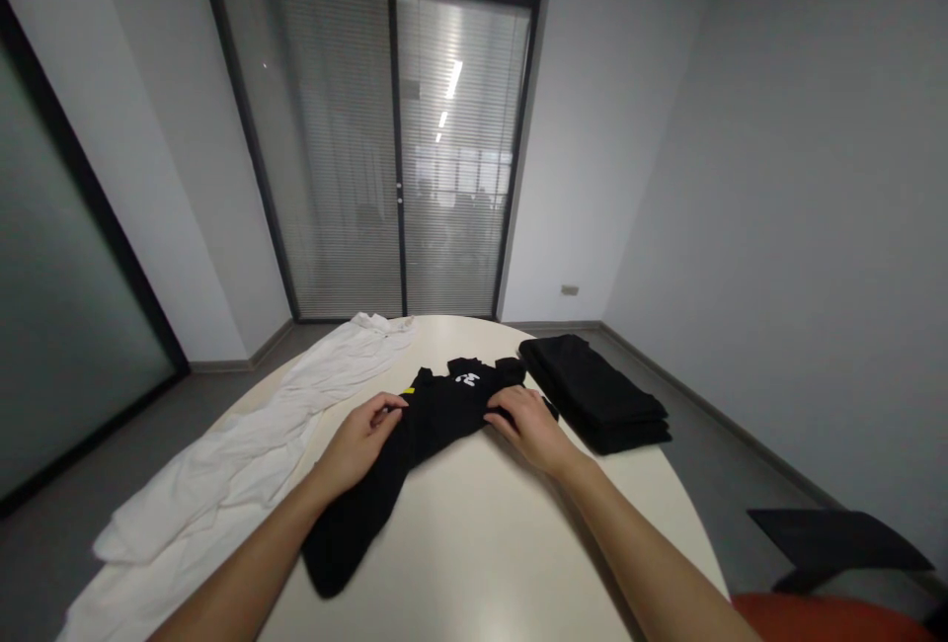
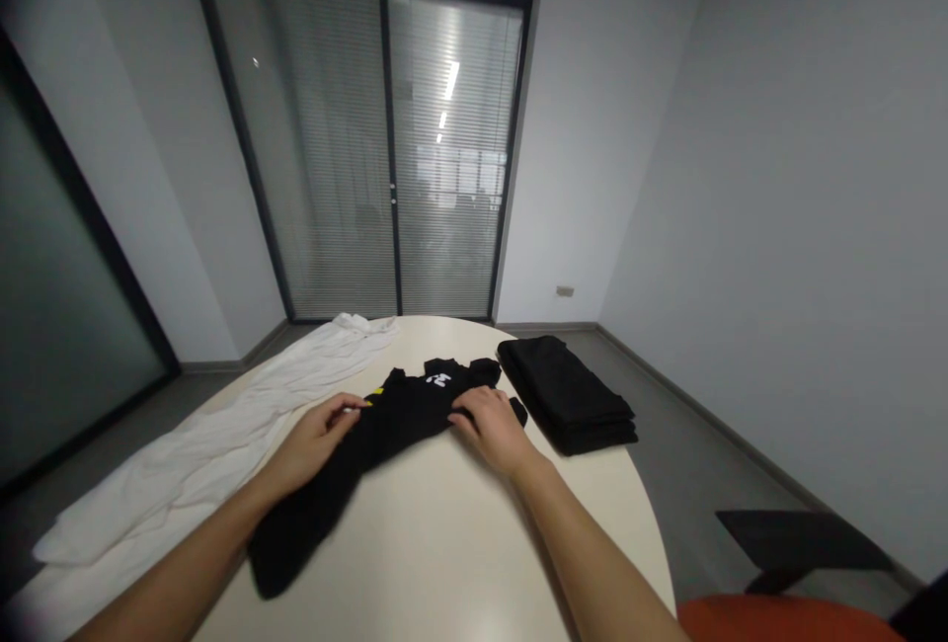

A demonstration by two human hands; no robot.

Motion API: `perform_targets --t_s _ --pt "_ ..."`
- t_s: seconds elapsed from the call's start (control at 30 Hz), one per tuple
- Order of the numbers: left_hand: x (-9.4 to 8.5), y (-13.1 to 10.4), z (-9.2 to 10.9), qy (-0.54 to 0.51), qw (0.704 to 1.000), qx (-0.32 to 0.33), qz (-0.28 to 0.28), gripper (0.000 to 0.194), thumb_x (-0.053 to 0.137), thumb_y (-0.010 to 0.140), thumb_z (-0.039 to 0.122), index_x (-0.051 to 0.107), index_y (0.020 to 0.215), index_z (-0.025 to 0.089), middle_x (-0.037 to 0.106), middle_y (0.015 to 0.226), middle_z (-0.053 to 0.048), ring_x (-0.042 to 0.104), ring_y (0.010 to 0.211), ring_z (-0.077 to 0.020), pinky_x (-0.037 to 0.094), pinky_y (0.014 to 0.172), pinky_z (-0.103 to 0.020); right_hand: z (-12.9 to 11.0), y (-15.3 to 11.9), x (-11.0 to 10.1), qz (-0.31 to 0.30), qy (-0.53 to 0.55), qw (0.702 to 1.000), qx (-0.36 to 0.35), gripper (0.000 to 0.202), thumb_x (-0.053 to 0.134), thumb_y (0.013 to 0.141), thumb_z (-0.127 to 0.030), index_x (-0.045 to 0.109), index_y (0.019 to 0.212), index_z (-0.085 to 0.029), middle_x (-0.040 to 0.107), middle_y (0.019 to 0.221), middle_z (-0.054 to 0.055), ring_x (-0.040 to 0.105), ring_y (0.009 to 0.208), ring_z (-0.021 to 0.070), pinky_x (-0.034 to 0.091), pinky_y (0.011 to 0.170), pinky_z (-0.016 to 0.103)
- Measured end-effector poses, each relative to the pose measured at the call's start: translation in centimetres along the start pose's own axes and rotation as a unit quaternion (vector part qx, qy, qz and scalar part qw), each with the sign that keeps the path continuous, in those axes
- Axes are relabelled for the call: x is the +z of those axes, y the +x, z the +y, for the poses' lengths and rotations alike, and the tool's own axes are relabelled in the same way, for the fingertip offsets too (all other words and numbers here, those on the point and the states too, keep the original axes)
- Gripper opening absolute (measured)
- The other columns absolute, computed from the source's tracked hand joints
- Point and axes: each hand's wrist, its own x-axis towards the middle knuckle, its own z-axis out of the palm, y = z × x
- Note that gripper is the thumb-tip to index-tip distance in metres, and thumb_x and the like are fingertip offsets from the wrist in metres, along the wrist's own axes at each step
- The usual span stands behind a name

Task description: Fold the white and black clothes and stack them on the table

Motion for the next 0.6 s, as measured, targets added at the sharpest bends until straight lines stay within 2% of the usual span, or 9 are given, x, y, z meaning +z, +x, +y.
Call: perform_targets --t_s 0.1,0.13,0.2,0.27,0.33,0.4,0.47,0.53,0.6 --pt "0.1 -0.1 0.0 -0.018 0.999 -0.027 -0.01 0.033 0.062 0.083 0.051 0.071 0.091 0.02 0.068 0.073 -0.003 0.064 0.068 -0.0192 0.051 0.066 -0.029 1.0 0.2 -0.7 0.062 0.004 0.997 0.036 0.027 0.047 0.099 -0.042 0.068 0.107 -0.026 0.07 0.106 0.007 0.061 0.1 0.0245 0.042 0.093 0.042" --pt "0.2 -0.4 0.1 -0.007 0.999 -0.03 -0.032 0.034 0.061 0.084 0.051 0.071 0.095 0.02 0.071 0.078 -0.004 0.066 0.072 -0.0201 0.052 0.071 -0.03 1.3 0.1 -0.9 0.079 0.0 0.996 0.045 0.028 0.046 0.099 -0.041 0.068 0.106 -0.026 0.07 0.105 0.007 0.061 0.099 0.0244 0.043 0.092 0.041" --pt "0.4 -1.1 0.3 0.038 0.994 -0.011 -0.098 0.036 0.062 0.086 0.047 0.069 0.111 0.022 0.073 0.102 -0.008 0.069 0.092 -0.0235 0.053 0.086 -0.035 1.8 0.1 -1.0 0.111 -0.011 0.992 0.065 0.027 0.047 0.098 -0.041 0.069 0.102 -0.025 0.068 0.102 0.007 0.061 0.098 0.0248 0.044 0.09 0.04" --pt "0.7 -1.8 0.5 0.109 0.979 0.033 -0.17 0.052 0.069 0.081 0.043 0.061 0.13 0.027 0.064 0.132 -0.009 0.062 0.117 -0.0274 0.047 0.101 -0.041 2.1 0.0 -0.9 0.132 -0.018 0.986 0.099 0.024 0.052 0.094 -0.041 0.069 0.097 -0.025 0.067 0.094 0.007 0.061 0.092 0.0244 0.046 0.082 0.038" --pt "1.0 -2.4 0.5 0.18 0.955 0.072 -0.225 0.064 0.075 0.076 0.037 0.056 0.137 0.031 0.051 0.148 -0.008 0.053 0.131 -0.029 0.04 0.11 -0.045 2.2 0.0 -0.7 0.139 -0.008 0.979 0.146 0.022 0.055 0.091 -0.04 0.066 0.102 -0.025 0.064 0.08 0.003 0.061 0.076 0.0222 0.046 0.07 0.035" --pt "1.2 -2.6 0.3 0.227 0.936 0.096 -0.25 0.05 0.071 0.079 0.03 0.062 0.127 0.031 0.048 0.151 -0.006 0.05 0.133 -0.0274 0.037 0.113 -0.044 1.9 0.0 -0.5 0.128 0.028 0.978 0.165 0.025 0.053 0.091 -0.038 0.06 0.112 -0.025 0.06 0.07 -0.001 0.058 0.062 0.0196 0.043 0.062 0.032" --pt "1.4 -2.6 0.0 0.248 0.929 0.11 -0.251 0.026 0.062 0.084 0.023 0.069 0.108 0.029 0.053 0.145 -0.005 0.055 0.128 -0.0245 0.04 0.11 -0.041 1.4 -0.1 -0.2 0.104 0.074 0.982 0.137 0.027 0.051 0.091 -0.034 0.054 0.116 -0.024 0.063 0.072 -0.002 0.059 0.062 0.0185 0.044 0.063 0.031" --pt "1.5 -2.4 -0.2 0.236 0.935 0.118 -0.238 0.017 0.054 0.088 0.021 0.068 0.096 0.026 0.058 0.139 -0.004 0.058 0.123 -0.023 0.043 0.106 -0.039 1.1 -0.2 0.1 0.078 0.092 0.989 0.088 0.027 0.051 0.09 -0.029 0.052 0.116 -0.024 0.068 0.09 0.002 0.064 0.077 0.0194 0.047 0.073 0.032" --pt "1.6 -2.2 -0.2 0.185 0.954 0.108 -0.209 0.015 0.05 0.09 0.022 0.064 0.094 0.025 0.064 0.132 -0.005 0.06 0.119 -0.0228 0.045 0.103 -0.039 1.0 -0.4 0.6 0.05 0.076 0.995 0.038 0.031 0.055 0.087 -0.025 0.052 0.118 -0.023 0.066 0.113 0.007 0.063 0.1 0.0219 0.047 0.088 0.035"
